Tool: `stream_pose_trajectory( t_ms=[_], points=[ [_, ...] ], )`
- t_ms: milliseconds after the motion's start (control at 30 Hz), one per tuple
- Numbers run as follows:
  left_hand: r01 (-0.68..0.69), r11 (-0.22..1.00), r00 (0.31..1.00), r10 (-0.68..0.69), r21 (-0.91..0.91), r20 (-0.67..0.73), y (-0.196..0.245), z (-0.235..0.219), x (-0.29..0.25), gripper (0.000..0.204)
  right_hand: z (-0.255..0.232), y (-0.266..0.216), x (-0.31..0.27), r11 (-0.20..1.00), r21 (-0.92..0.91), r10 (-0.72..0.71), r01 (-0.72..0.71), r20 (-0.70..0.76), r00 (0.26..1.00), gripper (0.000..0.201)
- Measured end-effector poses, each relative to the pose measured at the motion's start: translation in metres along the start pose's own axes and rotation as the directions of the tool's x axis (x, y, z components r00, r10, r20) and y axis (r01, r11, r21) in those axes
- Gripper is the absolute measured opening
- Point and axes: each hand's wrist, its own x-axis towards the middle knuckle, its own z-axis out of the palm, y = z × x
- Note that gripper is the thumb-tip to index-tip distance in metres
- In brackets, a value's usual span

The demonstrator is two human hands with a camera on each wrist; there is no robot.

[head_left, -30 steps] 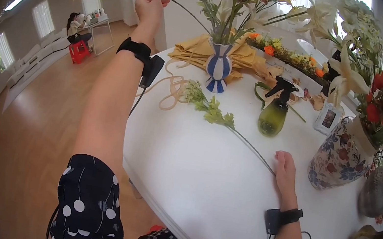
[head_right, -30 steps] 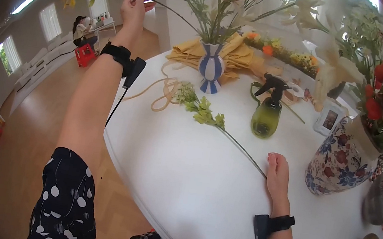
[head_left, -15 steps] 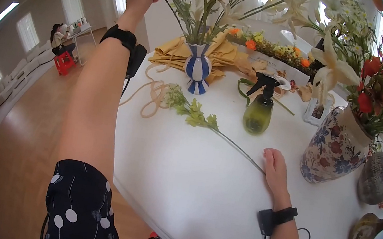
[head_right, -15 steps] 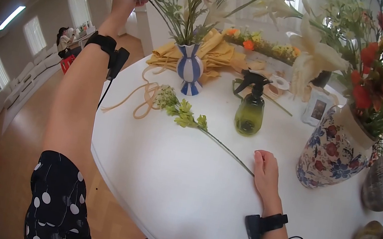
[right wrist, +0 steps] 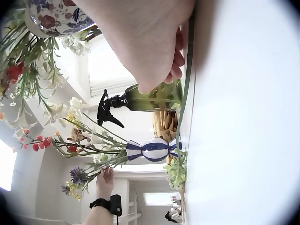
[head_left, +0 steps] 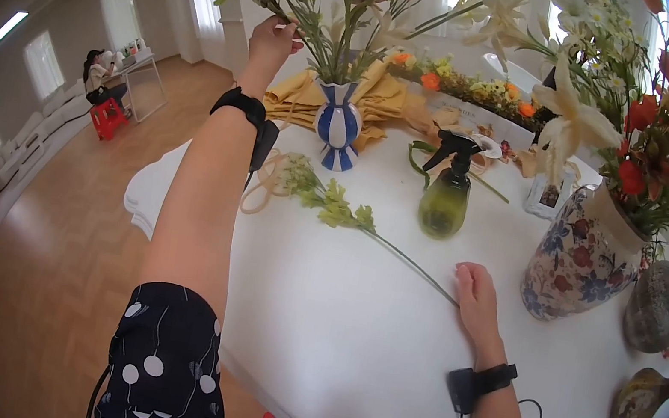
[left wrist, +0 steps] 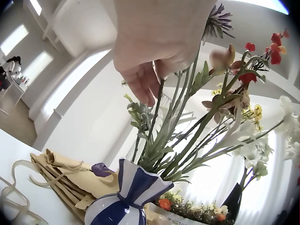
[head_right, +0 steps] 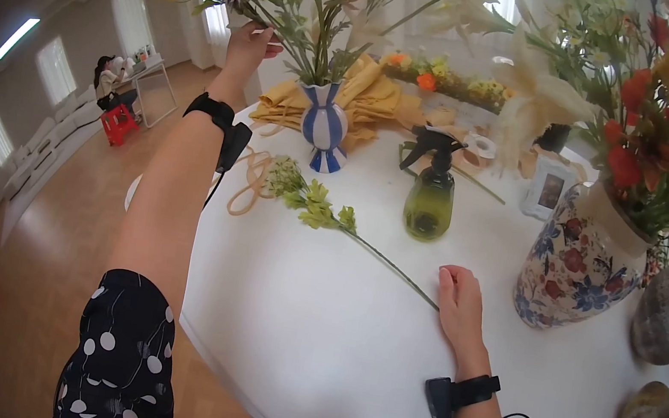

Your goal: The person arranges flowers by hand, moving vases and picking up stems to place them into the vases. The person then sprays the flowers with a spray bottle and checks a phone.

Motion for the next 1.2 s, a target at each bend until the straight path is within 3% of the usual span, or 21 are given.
stream_pose_trajectory(
  t_ms=[300,567,667,1000,1100,1200],
  points=[
    [0.103,0.994,0.994,-0.103,0.02,-0.027,-0.015,0.005,-0.02,0.022,0.0,0.004,0.001,1.0,-0.023,-0.011,0.011,-0.004,1.0,0.028],
    [0.116,0.984,0.989,-0.126,-0.137,-0.073,-0.022,0.002,-0.031,0.031,-0.001,0.001,0.0,1.0,-0.012,0.0,0.0,-0.002,1.0,0.026],
    [0.146,0.988,0.988,-0.149,-0.056,-0.043,-0.018,-0.003,-0.04,0.036,-0.002,0.001,0.0,0.999,-0.031,-0.027,0.028,0.013,1.0,0.025],
    [0.175,0.982,0.982,-0.179,-0.065,-0.053,-0.016,-0.006,-0.06,0.042,-0.002,0.001,-0.002,0.998,-0.009,-0.054,0.054,0.015,0.998,0.022],
    [0.218,0.973,0.968,-0.225,-0.074,-0.108,-0.006,0.002,-0.09,0.044,-0.002,0.001,-0.003,0.995,-0.02,-0.099,0.1,0.023,0.995,0.021],
    [0.427,0.856,0.895,-0.446,-0.291,0.0,-0.023,0.009,-0.125,0.043,-0.006,-0.006,-0.006,0.983,-0.082,-0.158,0.163,0.061,0.986,0.022]
  ],
)
